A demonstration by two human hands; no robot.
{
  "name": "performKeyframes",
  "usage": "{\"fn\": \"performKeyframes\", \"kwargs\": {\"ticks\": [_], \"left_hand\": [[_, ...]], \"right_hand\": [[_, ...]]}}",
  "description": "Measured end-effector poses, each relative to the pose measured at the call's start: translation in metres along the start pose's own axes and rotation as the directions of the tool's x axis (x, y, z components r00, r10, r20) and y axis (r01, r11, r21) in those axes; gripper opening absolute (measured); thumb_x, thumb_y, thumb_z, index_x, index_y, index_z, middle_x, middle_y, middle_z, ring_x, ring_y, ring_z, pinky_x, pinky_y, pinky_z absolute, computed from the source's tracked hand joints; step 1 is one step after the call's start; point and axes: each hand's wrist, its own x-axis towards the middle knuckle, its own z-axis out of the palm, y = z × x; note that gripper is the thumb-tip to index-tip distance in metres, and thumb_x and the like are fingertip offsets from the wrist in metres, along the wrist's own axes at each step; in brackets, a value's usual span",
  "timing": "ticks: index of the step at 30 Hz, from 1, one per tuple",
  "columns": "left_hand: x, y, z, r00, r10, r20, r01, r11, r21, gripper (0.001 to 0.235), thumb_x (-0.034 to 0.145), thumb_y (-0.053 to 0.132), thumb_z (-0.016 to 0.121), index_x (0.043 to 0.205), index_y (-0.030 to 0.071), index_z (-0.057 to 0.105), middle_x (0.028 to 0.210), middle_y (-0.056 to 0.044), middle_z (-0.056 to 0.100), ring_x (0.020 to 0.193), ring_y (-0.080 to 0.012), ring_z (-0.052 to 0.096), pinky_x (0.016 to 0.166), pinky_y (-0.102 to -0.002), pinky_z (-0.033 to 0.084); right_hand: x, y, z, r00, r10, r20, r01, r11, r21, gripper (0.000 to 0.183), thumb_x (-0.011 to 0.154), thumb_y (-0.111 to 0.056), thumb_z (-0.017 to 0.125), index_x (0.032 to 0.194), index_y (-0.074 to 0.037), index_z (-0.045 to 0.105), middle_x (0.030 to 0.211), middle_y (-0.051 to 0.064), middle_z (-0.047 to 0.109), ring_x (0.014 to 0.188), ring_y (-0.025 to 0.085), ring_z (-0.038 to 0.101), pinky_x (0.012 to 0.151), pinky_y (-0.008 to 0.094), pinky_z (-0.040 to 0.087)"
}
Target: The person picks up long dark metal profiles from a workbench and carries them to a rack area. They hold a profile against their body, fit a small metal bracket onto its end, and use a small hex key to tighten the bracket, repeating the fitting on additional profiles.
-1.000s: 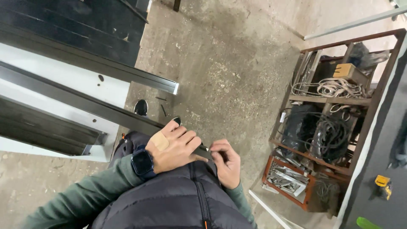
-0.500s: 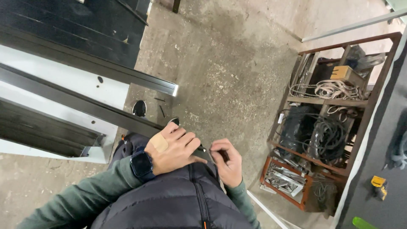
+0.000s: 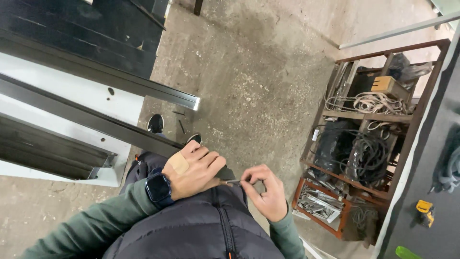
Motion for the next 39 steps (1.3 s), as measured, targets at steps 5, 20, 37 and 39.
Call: {"fn": "performKeyframes", "kwargs": {"ticks": [5,20,37,39], "left_hand": [[-0.001,0.001,0.001,0.999,-0.031,0.025,0.031,0.999,-0.021,0.066,0.085,0.059,0.07,0.115,0.001,0.06,0.086,-0.008,0.068,0.08,-0.0241,0.065,0.083,-0.038,0.043],[0.0,-0.001,0.003,0.988,-0.131,0.084,0.137,0.987,-0.079,0.082,0.082,0.054,0.074,0.132,-0.007,0.05,0.09,-0.014,0.069,0.084,-0.0287,0.066,0.087,-0.04,0.045],[0.015,-0.006,0.0,0.982,-0.103,0.16,0.119,0.989,-0.094,0.066,0.084,0.056,0.071,0.116,0.001,0.054,0.08,-0.012,0.068,0.075,-0.0291,0.067,0.083,-0.039,0.044],[0.017,-0.007,-0.001,0.983,-0.088,0.158,0.104,0.99,-0.091,0.064,0.084,0.055,0.071,0.114,0.001,0.054,0.079,-0.012,0.068,0.074,-0.0291,0.066,0.082,-0.039,0.044]], "right_hand": [[0.019,-0.001,0.003,0.999,-0.014,0.033,0.017,0.995,-0.099,0.028,0.085,0.004,0.076,0.096,-0.007,0.052,0.096,0.009,0.071,0.085,0.023,0.069,0.076,0.033,0.055],[0.037,0.025,0.002,0.922,0.269,0.279,-0.3,0.951,0.074,0.047,0.08,-0.013,0.086,0.114,-0.008,0.054,0.097,0.0,0.056,0.081,0.01,0.048,0.072,0.027,0.045],[-0.023,0.011,0.035,0.947,0.201,-0.25,-0.23,0.969,-0.093,0.017,0.079,-0.003,0.081,0.093,-0.004,0.072,0.091,0.006,0.074,0.073,0.014,0.068,0.065,0.026,0.054],[-0.024,0.011,0.038,0.939,0.201,-0.278,-0.232,0.969,-0.084,0.015,0.079,-0.001,0.079,0.092,-0.003,0.073,0.089,0.007,0.074,0.073,0.014,0.07,0.065,0.026,0.055]]}}
